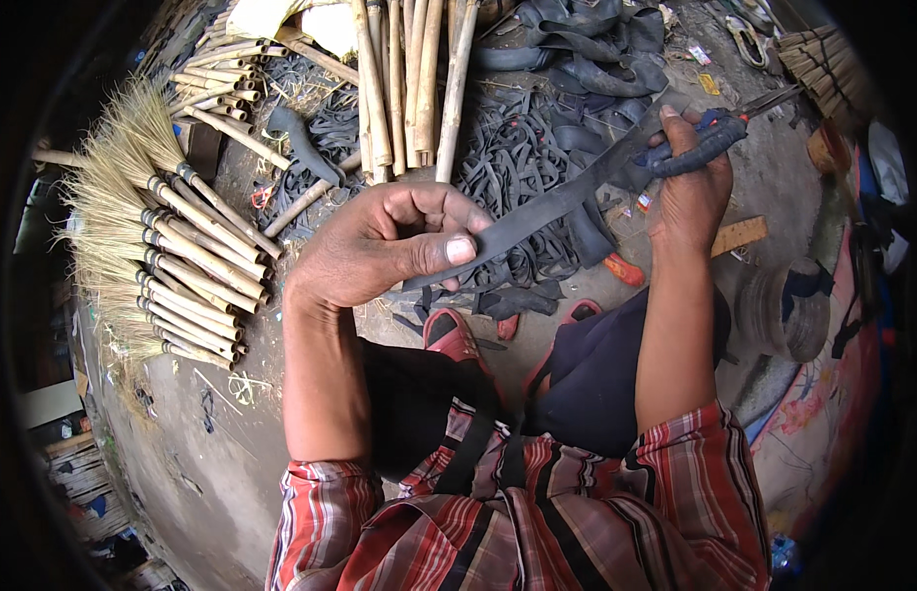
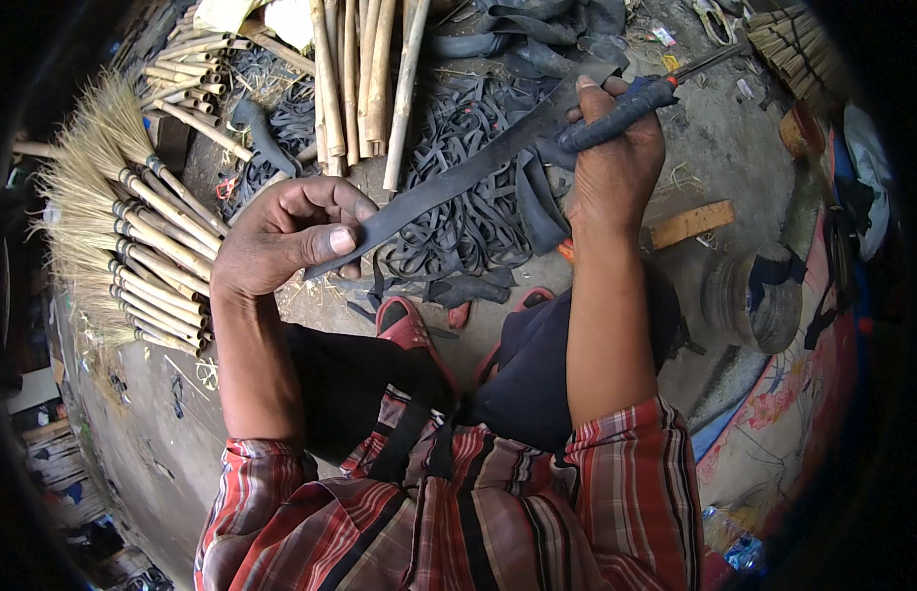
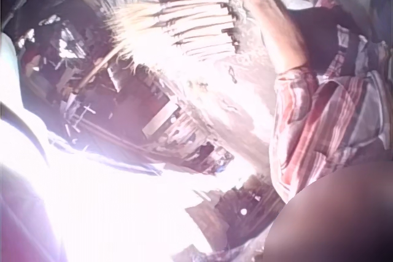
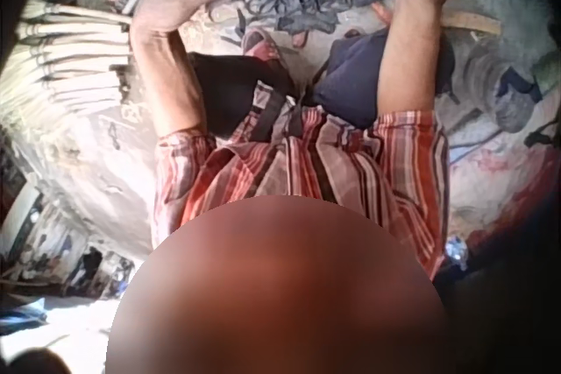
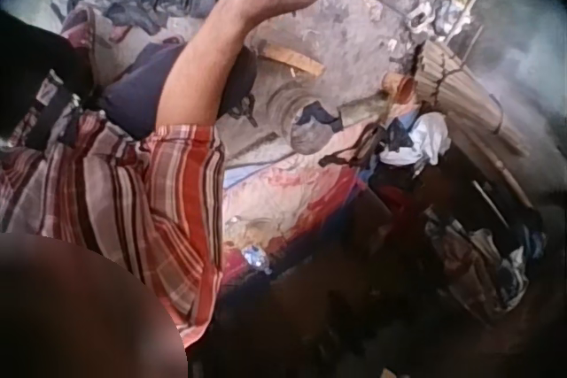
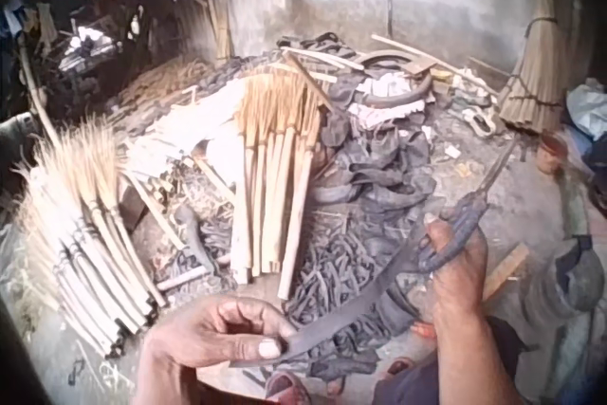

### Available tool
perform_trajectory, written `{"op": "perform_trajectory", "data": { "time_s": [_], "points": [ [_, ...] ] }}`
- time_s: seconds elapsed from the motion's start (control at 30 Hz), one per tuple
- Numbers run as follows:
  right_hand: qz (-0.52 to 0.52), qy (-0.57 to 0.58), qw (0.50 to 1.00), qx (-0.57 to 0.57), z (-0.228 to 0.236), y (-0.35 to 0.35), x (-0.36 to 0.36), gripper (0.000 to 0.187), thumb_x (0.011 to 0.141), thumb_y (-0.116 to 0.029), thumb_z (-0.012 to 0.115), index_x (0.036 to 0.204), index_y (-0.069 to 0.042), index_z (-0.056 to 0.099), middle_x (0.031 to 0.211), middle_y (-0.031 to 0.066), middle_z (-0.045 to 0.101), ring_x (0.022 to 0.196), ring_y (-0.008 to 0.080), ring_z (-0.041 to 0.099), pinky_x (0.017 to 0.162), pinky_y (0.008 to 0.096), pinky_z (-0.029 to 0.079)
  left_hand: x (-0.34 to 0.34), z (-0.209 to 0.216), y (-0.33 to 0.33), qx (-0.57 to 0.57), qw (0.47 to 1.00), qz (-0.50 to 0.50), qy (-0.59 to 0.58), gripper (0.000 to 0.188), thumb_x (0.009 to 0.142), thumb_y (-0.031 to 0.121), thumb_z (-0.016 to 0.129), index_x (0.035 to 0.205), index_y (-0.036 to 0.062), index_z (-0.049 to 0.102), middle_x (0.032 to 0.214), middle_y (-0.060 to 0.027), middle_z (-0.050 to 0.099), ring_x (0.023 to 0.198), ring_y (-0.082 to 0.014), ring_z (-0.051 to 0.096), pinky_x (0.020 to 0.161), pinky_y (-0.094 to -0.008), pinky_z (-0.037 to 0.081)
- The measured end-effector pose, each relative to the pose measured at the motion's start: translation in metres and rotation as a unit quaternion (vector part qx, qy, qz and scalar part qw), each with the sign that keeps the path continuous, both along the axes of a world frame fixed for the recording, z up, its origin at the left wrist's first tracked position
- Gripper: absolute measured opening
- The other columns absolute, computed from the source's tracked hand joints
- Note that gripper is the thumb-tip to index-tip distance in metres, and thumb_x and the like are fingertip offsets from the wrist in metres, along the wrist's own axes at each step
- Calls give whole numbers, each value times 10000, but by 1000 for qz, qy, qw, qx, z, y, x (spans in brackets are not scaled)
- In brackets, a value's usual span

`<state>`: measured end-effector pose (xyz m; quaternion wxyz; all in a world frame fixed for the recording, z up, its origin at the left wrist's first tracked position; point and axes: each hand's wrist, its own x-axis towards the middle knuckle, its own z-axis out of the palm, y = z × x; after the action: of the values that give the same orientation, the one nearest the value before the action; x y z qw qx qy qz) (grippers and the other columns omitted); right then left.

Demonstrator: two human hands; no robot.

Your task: The person sits on the floor and uses shears to cut a piece of black rubber into narrow strips. The cut strips are dropped onto a growing pile on the floor. The person repeatedly repositions the rubber and continues cutting throughout the clip.

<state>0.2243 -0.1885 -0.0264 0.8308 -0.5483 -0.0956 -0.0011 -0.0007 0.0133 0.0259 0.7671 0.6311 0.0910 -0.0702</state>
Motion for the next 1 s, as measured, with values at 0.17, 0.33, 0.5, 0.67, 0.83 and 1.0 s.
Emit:
{"op": "perform_trajectory", "data": {
  "time_s": [0.17, 0.33, 0.5, 0.67, 0.83, 1.0],
  "points": [
    [6, -21, 1000, 1, -1, 6, 1, 128, 937, -94, 784, 998, -29, 693, 828, 13, 650, 712, 96, 611, 619, 238, 478, -2, 2, 4, -5, 997, -77, 29, 225, 932, 131, 817, 1091, -15, 755, 893, 25, 722, 817, -56, 632, 754, -229, 514],
    [100, 43, 987, -117, 2, 9, -15, 205, 997, -250, 766, 971, -59, 696, 758, -25, 616, 661, 60, 564, 592, 221, 456, 5, -6, 2, -29, 987, 152, -40, 227, 940, 138, 802, 1116, 4, 754, 877, 13, 717, 721, -51, 625, 572, -198, 501],
    [273, 18, 942, -194, -9, 28, -57, 338, 976, -349, 788, 961, -27, 686, 739, -26, 611, 667, 60, 544, 613, 241, 470, 16, -16, 8, -58, 962, 266, -27, 359, 955, 61, 757, 1290, -34, 667, 965, -64, 721, 769, -141, 688, 634, -260, 591],
    [389, -76, 878, -269, -15, 38, -94, 326, 959, -300, 809, 984, -12, 659, 764, -45, 598, 684, 50, 531, 622, 236, 468, 15, -22, 19, 16, 924, 381, -23, 513, 952, 63, 763, 1405, -61, 556, 1004, -95, 705, 808, -164, 695, 727, -286, 600],
    [471, -9, 826, -309, -20, 38, -105, 606, 849, -515, 847, 1086, 19, 687, 796, 127, 718, 727, 219, 690, 706, 389, 532, 12, -21, 33, 42, 892, 447, -50, 666, 937, 68, 786, 1484, -102, 447, 1040, -110, 690, 829, -181, 699, 756, -310, 609],
    [508, -12, 798, -323, -26, 36, -104, 270, 948, -133, 796, 1114, 4, 634, 962, 33, 712, 866, 85, 661, 799, 266, 545, 11, -19, 36, 55, 894, 441, -47, 697, 951, 84, 770, 1528, -93, 422, 1015, -95, 689, 830, -170, 699, 786, -313, 622]
  ]
}}
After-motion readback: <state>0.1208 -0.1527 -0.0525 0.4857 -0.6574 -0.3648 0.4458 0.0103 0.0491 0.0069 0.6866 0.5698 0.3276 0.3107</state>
